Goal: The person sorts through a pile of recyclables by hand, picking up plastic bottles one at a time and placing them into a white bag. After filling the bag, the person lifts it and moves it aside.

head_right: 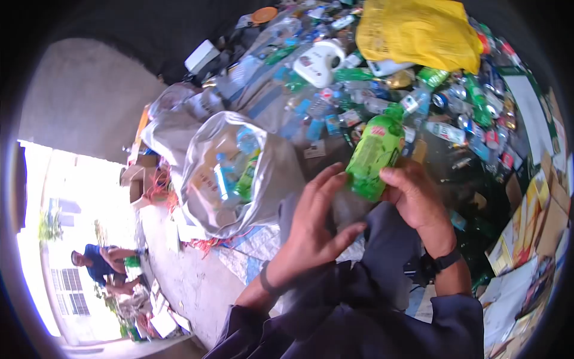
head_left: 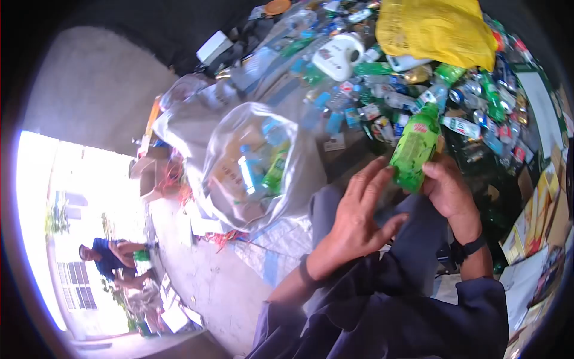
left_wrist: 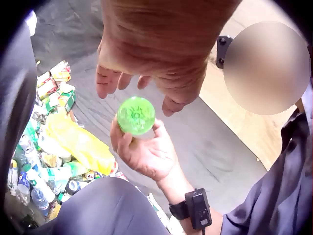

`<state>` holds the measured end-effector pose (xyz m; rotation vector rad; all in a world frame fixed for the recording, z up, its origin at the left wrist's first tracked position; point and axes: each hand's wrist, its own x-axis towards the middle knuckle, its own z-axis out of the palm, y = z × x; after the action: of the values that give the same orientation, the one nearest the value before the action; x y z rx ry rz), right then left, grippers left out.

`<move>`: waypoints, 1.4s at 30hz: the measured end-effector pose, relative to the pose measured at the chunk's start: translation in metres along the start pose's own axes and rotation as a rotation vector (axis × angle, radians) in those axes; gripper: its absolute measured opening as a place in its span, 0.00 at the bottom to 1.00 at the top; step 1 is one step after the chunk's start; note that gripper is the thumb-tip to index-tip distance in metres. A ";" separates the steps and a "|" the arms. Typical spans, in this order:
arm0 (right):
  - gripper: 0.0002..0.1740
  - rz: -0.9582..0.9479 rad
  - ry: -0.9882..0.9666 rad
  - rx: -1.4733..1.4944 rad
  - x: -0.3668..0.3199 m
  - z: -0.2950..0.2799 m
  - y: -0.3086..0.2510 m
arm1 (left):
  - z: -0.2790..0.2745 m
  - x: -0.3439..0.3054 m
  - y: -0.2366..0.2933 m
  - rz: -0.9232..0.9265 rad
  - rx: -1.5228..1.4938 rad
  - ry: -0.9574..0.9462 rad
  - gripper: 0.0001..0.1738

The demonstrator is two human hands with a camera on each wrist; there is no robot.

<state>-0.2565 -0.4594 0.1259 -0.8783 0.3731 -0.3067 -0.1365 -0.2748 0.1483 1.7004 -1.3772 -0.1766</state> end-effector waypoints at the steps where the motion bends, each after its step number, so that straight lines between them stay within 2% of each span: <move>1: 0.27 0.044 -0.044 -0.066 0.004 0.010 0.009 | -0.001 -0.007 -0.001 -0.018 0.021 0.032 0.46; 4: 0.27 0.055 -0.121 -0.132 0.016 0.060 0.026 | -0.018 -0.027 -0.010 -0.120 0.135 0.159 0.47; 8: 0.22 0.084 -0.247 -0.241 0.032 0.098 0.052 | -0.065 -0.065 -0.032 -0.065 0.109 0.311 0.45; 10: 0.20 0.135 -0.446 -0.262 0.037 0.116 0.063 | -0.092 -0.086 -0.035 -0.245 -0.075 0.412 0.43; 14: 0.17 0.280 -0.415 -0.347 0.041 0.136 0.081 | -0.146 -0.115 -0.026 -0.439 -0.036 0.563 0.40; 16: 0.17 0.238 -0.464 -0.410 0.050 0.133 0.101 | -0.166 -0.132 -0.030 -0.457 0.042 0.580 0.36; 18: 0.20 0.090 -0.633 -0.733 0.054 0.140 0.112 | -0.180 -0.146 -0.035 -0.529 0.227 0.530 0.39; 19: 0.22 -0.116 -0.642 -0.906 0.054 0.143 0.124 | -0.181 -0.148 -0.035 -0.529 0.227 0.531 0.39; 20: 0.22 -0.116 -0.643 -0.907 0.053 0.148 0.130 | -0.183 -0.149 -0.034 -0.605 0.231 0.507 0.38; 21: 0.22 -0.223 -0.673 -1.030 0.053 0.157 0.133 | -0.184 -0.150 -0.033 -0.680 0.234 0.483 0.36; 22: 0.22 -0.332 -0.701 -1.150 0.052 0.165 0.138 | -0.183 -0.153 -0.040 -0.680 0.234 0.486 0.36; 24: 0.20 -0.373 -0.715 -1.230 0.056 0.175 0.157 | -0.178 -0.162 -0.068 -0.609 0.377 0.433 0.33; 26: 0.17 -0.331 -0.881 -1.650 0.060 0.188 0.165 | -0.174 -0.156 -0.078 -0.634 0.406 0.375 0.34; 27: 0.17 -0.332 -0.885 -1.651 0.063 0.186 0.173 | -0.171 -0.152 -0.079 -0.652 0.431 0.355 0.34; 29: 0.14 -0.388 -0.871 -1.865 0.072 0.181 0.192 | -0.169 -0.148 -0.085 -0.669 0.455 0.335 0.34; 36: 0.11 -0.466 -0.823 -1.888 0.075 0.177 0.196 | -0.162 -0.147 -0.113 -0.668 0.380 0.297 0.34; 38: 0.08 -0.644 -0.720 -1.689 0.079 0.176 0.191 | -0.161 -0.145 -0.115 -0.686 0.384 0.285 0.34; 39: 0.08 -0.641 -0.720 -1.689 0.083 0.174 0.192 | -0.160 -0.144 -0.115 -0.658 0.509 0.246 0.34; 40: 0.07 -0.703 -0.652 -1.451 0.088 0.172 0.194 | -0.159 -0.143 -0.115 -0.629 0.633 0.206 0.34; 41: 0.06 -0.755 -0.580 -1.211 0.090 0.171 0.195 | -0.158 -0.141 -0.114 -0.630 0.632 0.206 0.34; 42: 0.06 -0.755 -0.580 -1.211 0.090 0.171 0.194 | -0.159 -0.139 -0.113 -0.633 0.647 0.162 0.34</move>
<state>-0.0808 -0.2616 0.0551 -2.2353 -0.4181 -0.4980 -0.0115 -0.0758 0.1026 2.5969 -0.7673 0.0696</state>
